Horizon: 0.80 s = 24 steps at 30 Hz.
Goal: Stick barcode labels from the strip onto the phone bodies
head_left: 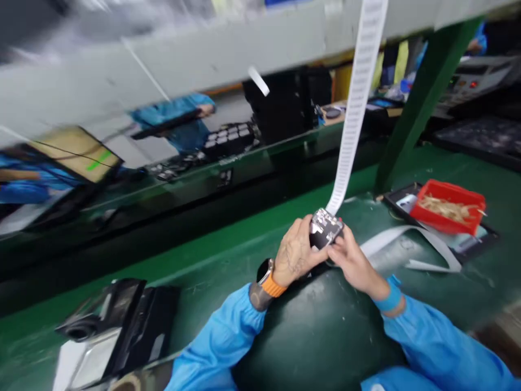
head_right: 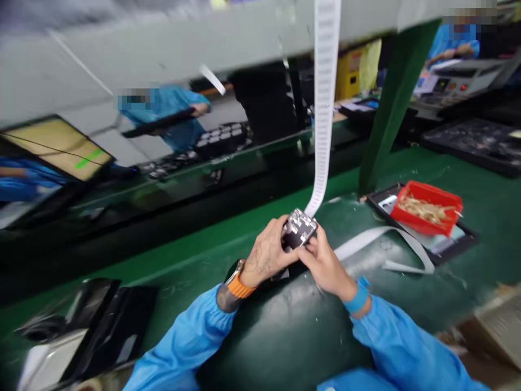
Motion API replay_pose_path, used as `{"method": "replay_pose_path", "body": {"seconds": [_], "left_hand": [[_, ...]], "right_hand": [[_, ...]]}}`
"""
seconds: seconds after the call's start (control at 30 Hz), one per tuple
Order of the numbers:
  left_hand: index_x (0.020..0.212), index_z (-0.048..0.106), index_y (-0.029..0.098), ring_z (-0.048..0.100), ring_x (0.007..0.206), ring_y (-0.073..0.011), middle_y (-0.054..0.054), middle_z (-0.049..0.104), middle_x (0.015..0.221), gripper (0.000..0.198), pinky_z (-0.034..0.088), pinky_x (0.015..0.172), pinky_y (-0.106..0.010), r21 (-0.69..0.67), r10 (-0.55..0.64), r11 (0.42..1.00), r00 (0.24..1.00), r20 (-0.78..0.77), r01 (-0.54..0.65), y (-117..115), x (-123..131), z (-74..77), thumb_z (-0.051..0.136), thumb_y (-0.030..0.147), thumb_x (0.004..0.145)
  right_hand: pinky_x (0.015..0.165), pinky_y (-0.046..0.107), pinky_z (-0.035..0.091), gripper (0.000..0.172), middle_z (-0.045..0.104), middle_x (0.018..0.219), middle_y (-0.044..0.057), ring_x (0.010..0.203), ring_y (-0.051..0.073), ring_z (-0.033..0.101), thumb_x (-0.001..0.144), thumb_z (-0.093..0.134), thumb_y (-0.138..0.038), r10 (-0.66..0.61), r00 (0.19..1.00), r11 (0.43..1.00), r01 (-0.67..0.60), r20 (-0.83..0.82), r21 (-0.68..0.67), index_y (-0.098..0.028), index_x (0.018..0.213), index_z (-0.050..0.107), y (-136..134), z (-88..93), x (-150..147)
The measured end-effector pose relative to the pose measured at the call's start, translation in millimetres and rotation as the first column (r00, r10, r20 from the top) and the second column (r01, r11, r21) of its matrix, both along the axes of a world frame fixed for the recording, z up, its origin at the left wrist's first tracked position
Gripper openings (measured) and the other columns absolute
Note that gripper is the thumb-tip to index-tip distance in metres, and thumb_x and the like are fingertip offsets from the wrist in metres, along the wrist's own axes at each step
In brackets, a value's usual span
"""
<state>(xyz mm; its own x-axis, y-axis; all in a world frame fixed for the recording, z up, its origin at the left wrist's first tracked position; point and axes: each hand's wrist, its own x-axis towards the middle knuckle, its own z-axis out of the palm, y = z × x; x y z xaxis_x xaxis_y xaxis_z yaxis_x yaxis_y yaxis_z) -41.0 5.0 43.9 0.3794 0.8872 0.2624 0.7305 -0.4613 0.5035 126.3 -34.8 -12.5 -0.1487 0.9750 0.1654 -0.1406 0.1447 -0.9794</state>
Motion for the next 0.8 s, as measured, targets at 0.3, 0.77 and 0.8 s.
{"method": "replay_pose_path", "body": {"seconds": [0.3,0.77,0.8], "left_hand": [[0.156,0.025,0.020,0.048,0.129,-0.0327,-0.014,0.046,0.146,0.092,0.039,0.111,-0.047,-0.437,-0.266,0.780,0.869,0.417,0.448,2.7,-13.1,-21.3,0.061,0.015,0.071],[0.100,0.067,0.014,0.065,0.086,-0.0185,-0.007,0.071,0.096,0.037,0.050,0.077,-0.028,-0.540,0.273,0.808,0.662,0.698,0.236,-4.0,17.6,-39.2,0.079,0.038,0.074],[0.100,0.069,0.014,0.065,0.084,-0.0176,-0.007,0.071,0.096,0.037,0.050,0.076,-0.028,-0.553,0.318,0.792,0.598,0.736,0.260,-2.7,19.3,-41.1,0.079,0.041,0.075]], "right_hand": [[0.105,0.045,0.049,0.070,0.061,0.131,0.008,0.119,0.024,0.061,0.069,0.061,-0.013,-0.072,0.997,0.990,0.072,0.012,-0.120,-0.024,0.135,0.039,4.7,-3.9,3.5],[0.078,0.034,0.054,0.043,0.070,0.092,0.006,0.085,0.021,0.065,0.100,0.041,-0.053,-0.143,0.936,0.986,0.164,0.321,-0.038,-0.018,0.108,0.064,2.9,-4.1,5.8],[0.074,0.033,0.055,0.040,0.069,0.093,0.005,0.082,0.020,0.064,0.100,0.042,-0.051,-0.145,0.928,0.987,0.158,0.344,-0.010,-0.019,0.115,0.060,1.2,-3.3,6.5]]}}
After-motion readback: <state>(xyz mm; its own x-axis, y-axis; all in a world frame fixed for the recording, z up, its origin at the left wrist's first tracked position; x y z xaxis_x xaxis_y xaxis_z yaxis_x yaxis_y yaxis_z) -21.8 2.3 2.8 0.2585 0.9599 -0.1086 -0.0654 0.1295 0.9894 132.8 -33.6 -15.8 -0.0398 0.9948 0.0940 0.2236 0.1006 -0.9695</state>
